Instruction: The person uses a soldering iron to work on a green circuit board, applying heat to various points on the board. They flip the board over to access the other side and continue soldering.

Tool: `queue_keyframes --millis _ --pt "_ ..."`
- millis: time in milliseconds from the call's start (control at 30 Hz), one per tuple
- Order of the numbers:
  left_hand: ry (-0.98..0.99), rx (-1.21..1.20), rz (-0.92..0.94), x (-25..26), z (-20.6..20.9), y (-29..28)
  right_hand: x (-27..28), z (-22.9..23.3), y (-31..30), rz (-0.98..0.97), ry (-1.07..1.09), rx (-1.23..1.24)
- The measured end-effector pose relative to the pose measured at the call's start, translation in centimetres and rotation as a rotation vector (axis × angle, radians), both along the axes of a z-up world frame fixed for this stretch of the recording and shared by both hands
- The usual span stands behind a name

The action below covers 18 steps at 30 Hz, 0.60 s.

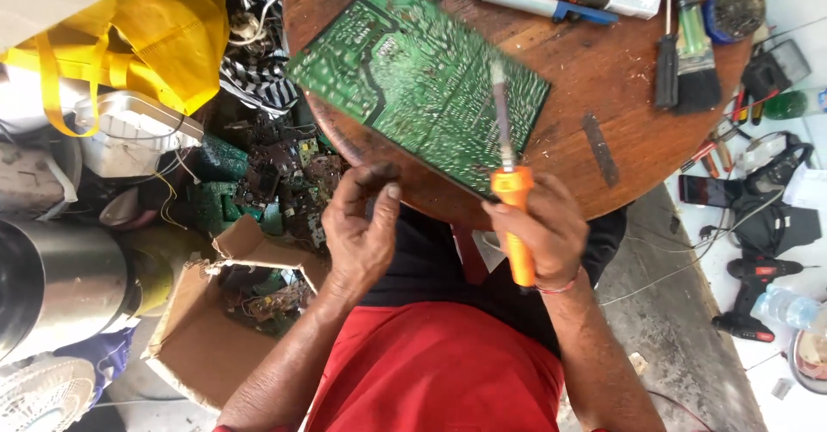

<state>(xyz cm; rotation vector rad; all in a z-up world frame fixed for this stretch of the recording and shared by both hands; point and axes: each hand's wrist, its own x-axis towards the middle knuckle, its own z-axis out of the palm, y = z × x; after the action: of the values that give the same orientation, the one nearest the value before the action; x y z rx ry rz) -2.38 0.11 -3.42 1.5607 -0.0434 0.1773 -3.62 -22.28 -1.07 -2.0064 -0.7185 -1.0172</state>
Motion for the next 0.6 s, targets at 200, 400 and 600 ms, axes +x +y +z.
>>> queue_keyframes --millis 200,400,600 --pt "-0.264 0.164 -0.069 1.6 3.4 -2.9 -0.1 3.6 -1.6 -0.130 -0.045 0.050" --pt "-0.363 0.043 -0.088 4.2 3.7 -7.1 1.4 4.6 -3.8 -0.283 0.015 0.080" --pt "-0.336 -0.051 -0.113 5.6 3.8 -8.8 3.6 5.5 -5.7 -0.251 0.087 0.158"
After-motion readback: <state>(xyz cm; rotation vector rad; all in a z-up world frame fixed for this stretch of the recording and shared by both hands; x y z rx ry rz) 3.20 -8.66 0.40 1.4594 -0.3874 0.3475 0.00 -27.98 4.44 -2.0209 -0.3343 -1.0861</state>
